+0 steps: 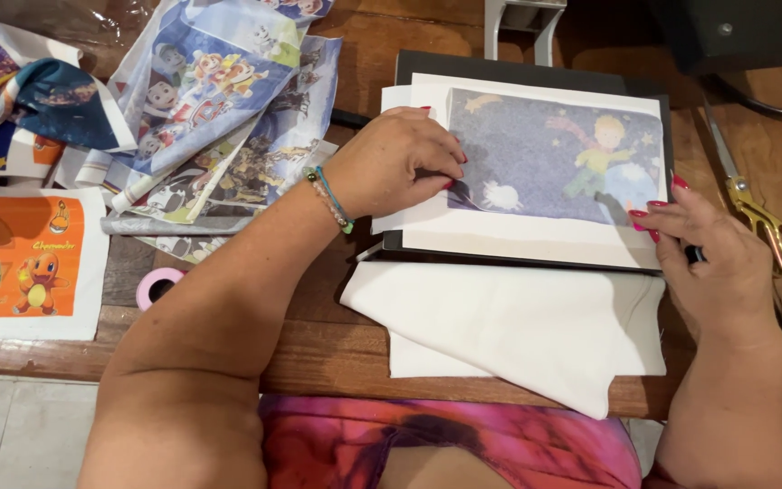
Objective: The person tapes a printed picture of a boy and a lamb onto a white backing board inside a black frame. They use pink tape to secure the corners and edges of the picture, smoothing it down to ensure it is flat.
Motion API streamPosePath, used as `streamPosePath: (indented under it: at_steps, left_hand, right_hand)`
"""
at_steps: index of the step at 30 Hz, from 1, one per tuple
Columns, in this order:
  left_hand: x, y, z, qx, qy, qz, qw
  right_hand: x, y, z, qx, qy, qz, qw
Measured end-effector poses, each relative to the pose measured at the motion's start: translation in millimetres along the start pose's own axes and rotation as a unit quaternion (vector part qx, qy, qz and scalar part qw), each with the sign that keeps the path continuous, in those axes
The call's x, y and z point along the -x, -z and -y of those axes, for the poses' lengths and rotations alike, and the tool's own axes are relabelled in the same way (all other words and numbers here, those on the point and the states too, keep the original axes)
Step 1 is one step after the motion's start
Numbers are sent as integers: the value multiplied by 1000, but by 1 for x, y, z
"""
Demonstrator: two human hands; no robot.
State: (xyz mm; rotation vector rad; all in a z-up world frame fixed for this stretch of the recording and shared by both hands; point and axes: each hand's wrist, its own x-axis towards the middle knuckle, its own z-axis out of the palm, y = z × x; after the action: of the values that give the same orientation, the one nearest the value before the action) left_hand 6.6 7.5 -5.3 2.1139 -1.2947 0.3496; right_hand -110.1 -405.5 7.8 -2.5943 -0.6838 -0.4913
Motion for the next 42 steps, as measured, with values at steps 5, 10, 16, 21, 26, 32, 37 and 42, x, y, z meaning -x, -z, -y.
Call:
streamPosePath:
  at_steps: [5,10,16,21,26,32,37,42]
  left_hand:
    - [-1,5,-4,16,19,15,1000]
    - [2,8,-4,7,13,24,1000]
    - [-3,8,-6,16,8,24,1000]
    - [0,8,-7,19,36,22,999]
    - [-2,8,-10,17,61,18,998]
    - [-7,14,-19,26,68,14,997]
    - [-6,13,-19,24,72,11,997]
    - [-7,13,-20,24,74,15,997]
  right_hand:
    - [-3,2,4,12,8,1,1000]
    - [-1,-3,-7,8,14,-11,1000]
    - [-8,-1,-2,-18,29,-41,999]
    - [-8,-6,-4,-9,23,-72,997]
    - [-9,-2,-6,-16,-2,-78,997]
    - [-9,3,0,8,19,-84,996]
    - [-7,-2,-7,-1,10,-81,997]
    - [-8,-2,-5,-32,1,-74,997]
